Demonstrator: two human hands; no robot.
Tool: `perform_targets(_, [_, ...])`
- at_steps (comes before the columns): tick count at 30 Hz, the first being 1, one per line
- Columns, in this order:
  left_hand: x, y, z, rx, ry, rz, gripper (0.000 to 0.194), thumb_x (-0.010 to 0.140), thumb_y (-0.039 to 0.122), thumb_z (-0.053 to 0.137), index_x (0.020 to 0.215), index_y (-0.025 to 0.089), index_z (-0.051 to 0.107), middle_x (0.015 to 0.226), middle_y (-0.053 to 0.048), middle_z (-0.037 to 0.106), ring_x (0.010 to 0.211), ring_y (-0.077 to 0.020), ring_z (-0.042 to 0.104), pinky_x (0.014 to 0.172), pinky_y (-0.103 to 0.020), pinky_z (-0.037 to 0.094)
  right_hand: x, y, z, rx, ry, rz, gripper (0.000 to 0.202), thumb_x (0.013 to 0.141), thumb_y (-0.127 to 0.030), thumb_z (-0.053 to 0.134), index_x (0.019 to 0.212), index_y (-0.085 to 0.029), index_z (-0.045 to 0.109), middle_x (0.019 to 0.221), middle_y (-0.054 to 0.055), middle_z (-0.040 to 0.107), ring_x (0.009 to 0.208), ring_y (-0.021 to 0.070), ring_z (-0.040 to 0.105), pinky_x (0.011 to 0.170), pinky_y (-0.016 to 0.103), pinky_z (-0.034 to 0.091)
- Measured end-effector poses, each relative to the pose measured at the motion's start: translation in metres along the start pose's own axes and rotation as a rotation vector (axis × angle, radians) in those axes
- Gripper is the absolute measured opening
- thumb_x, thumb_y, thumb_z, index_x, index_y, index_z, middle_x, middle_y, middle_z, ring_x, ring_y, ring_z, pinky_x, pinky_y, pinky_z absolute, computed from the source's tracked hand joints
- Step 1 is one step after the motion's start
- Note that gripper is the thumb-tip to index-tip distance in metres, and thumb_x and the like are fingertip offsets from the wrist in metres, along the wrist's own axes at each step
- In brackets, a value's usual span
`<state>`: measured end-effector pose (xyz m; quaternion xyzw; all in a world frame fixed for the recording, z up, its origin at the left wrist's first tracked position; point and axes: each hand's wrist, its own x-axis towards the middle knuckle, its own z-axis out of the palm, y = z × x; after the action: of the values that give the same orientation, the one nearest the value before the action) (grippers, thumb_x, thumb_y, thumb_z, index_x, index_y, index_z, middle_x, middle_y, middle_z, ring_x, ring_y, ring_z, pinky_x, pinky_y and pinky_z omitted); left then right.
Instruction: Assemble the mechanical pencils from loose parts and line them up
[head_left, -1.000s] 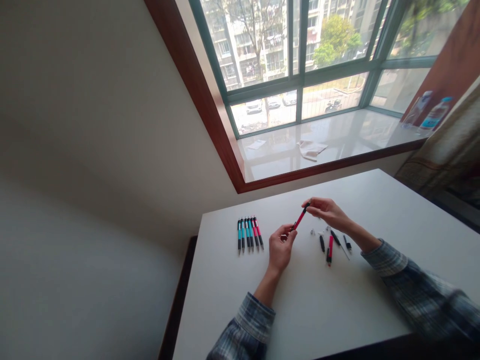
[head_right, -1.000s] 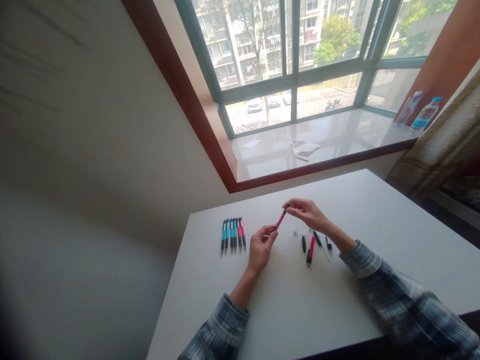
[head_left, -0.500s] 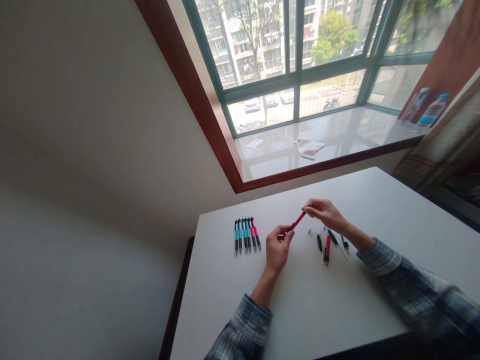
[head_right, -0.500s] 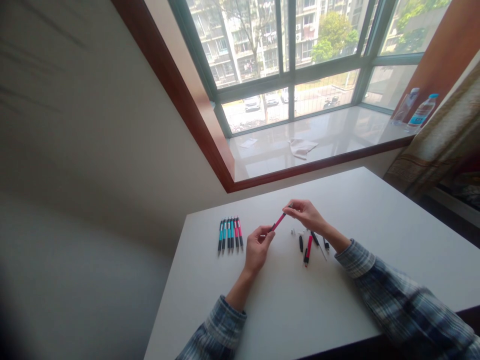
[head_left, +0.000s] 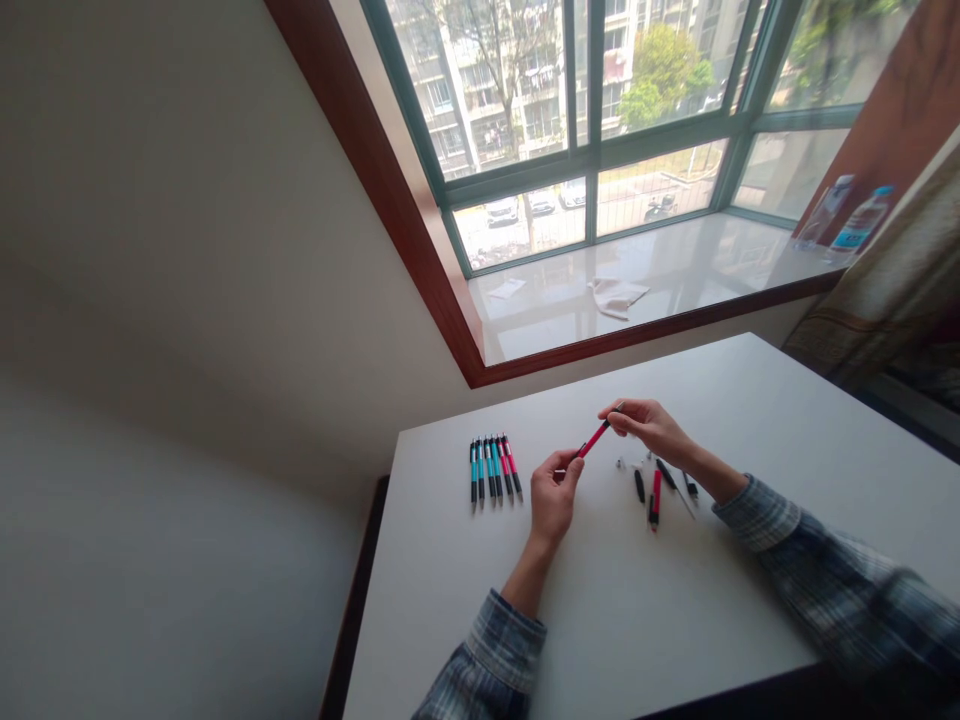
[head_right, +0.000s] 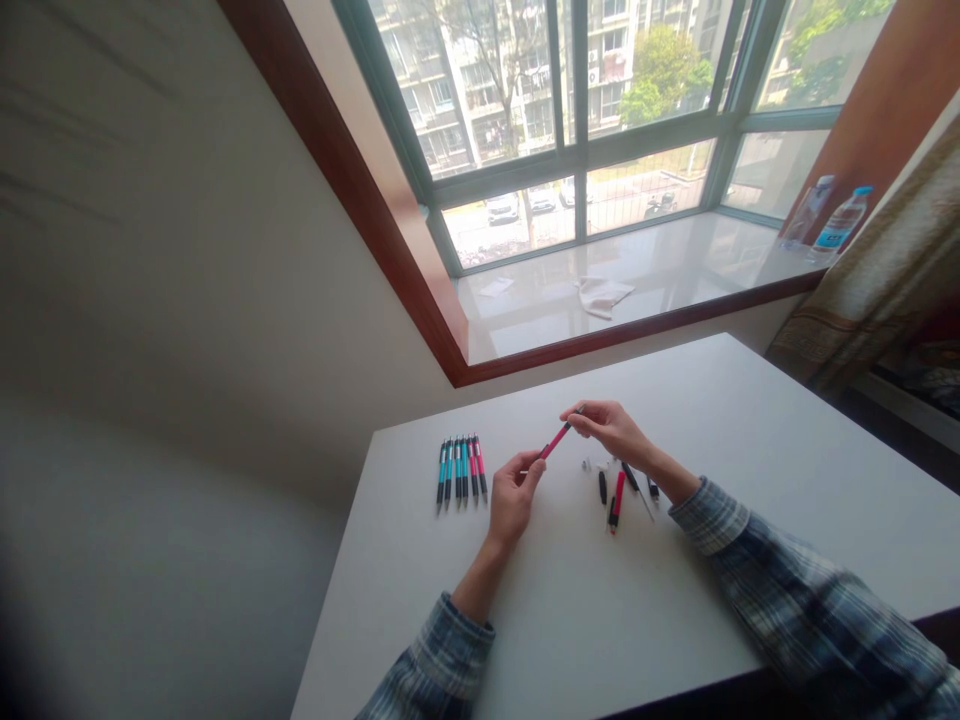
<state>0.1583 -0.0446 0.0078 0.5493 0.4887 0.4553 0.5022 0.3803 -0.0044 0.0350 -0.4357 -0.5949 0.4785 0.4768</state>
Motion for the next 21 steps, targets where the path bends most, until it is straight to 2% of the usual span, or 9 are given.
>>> perform_targets(3, [0.0, 0.0, 0.0, 0.013, -0.009, 0.012, 0.036, 0.087, 0.05, 0.074, 0.102, 0.017, 0.079, 0.089, -0.007, 0.075, 0.075, -0.0173, 0.062, 0.07, -0.029, 0.048, 0.0, 0.0, 0.004, -0.039, 0.065, -0.022, 0.044, 0.085, -0.061, 0.073, 0.085, -0.017, 0.071, 0.072, 0.001, 0.059, 0.066, 0.015, 0.047, 0.061, 0.03, 0.038])
perform_targets(7, [0.0, 0.0, 0.001, 0.018, -0.006, 0.018, 0.034, 0.084, 0.048, 0.078, 0.097, 0.017, 0.079, 0.084, -0.005, 0.072, 0.069, -0.0148, 0.058, 0.066, -0.027, 0.046, -0.001, -0.001, 0.01, -0.024, 0.086, -0.031, 0.052, 0.082, -0.067, 0.073, 0.069, -0.02, 0.054, 0.061, -0.005, 0.044, 0.057, 0.0118, 0.034, 0.053, 0.028, 0.027])
perform_targets(11, [-0.002, 0.002, 0.004, 0.034, 0.018, 0.035, 0.031, 0.082, 0.046, 0.08, 0.095, 0.017, 0.079, 0.082, -0.004, 0.07, 0.067, -0.0136, 0.056, 0.064, -0.026, 0.044, -0.001, 0.004, 0.012, -0.02, 0.111, -0.024, 0.056, 0.082, -0.067, 0.073, 0.066, -0.022, 0.043, 0.059, -0.007, 0.034, 0.055, 0.0111, 0.027, 0.052, 0.028, 0.021])
perform_targets(14, [-0.002, 0.003, 0.004, 0.035, 0.041, 0.035, 0.031, 0.082, 0.046, 0.08, 0.093, 0.017, 0.078, 0.08, -0.003, 0.067, 0.066, -0.0128, 0.054, 0.062, -0.024, 0.042, 0.0, 0.007, 0.011, 0.017, 0.105, -0.019, 0.054, 0.083, -0.064, 0.074, 0.067, -0.022, 0.046, 0.058, -0.007, 0.036, 0.055, 0.011, 0.029, 0.052, 0.028, 0.022])
perform_targets(16, [-0.001, 0.003, 0.002, 0.009, 0.047, 0.009, 0.033, 0.083, 0.047, 0.078, 0.093, 0.016, 0.077, 0.077, -0.002, 0.064, 0.065, -0.0121, 0.052, 0.061, -0.024, 0.04, 0.001, 0.007, 0.01, 0.073, 0.085, -0.014, 0.045, 0.084, -0.061, 0.075, 0.074, -0.021, 0.057, 0.059, -0.005, 0.043, 0.055, 0.0116, 0.036, 0.052, 0.028, 0.027])
perform_targets(18, [0.001, 0.003, -0.001, -0.028, 0.027, -0.016, 0.035, 0.085, 0.049, 0.076, 0.096, 0.016, 0.076, 0.076, -0.001, 0.063, 0.065, -0.0115, 0.05, 0.061, -0.023, 0.038, 0.0, 0.006, 0.009, 0.153, 0.061, -0.001, 0.039, 0.084, -0.057, 0.077, 0.096, -0.02, 0.07, 0.068, -0.003, 0.054, 0.06, 0.0129, 0.045, 0.056, 0.028, 0.035])
perform_targets(20, [0.003, 0.003, -0.003, -0.058, -0.004, -0.017, 0.038, 0.087, 0.051, 0.073, 0.1, 0.016, 0.076, 0.077, -0.001, 0.064, 0.066, -0.0118, 0.05, 0.062, -0.023, 0.038, -0.001, 0.006, 0.007, 0.237, 0.019, 0.028, 0.048, 0.084, -0.053, 0.079, 0.119, -0.022, 0.072, 0.078, 0.0, 0.06, 0.066, 0.0141, 0.052, 0.062, 0.029, 0.041])
perform_targets(21, [0.003, 0.003, -0.004, -0.068, -0.014, -0.009, 0.038, 0.087, 0.051, 0.073, 0.101, 0.016, 0.076, 0.079, -0.002, 0.065, 0.068, -0.0121, 0.05, 0.064, -0.024, 0.039, -0.001, 0.007, 0.007, 0.272, -0.006, 0.045, 0.05, 0.083, -0.052, 0.08, 0.123, -0.022, 0.072, 0.081, 0.001, 0.061, 0.069, 0.0147, 0.053, 0.065, 0.03, 0.043])
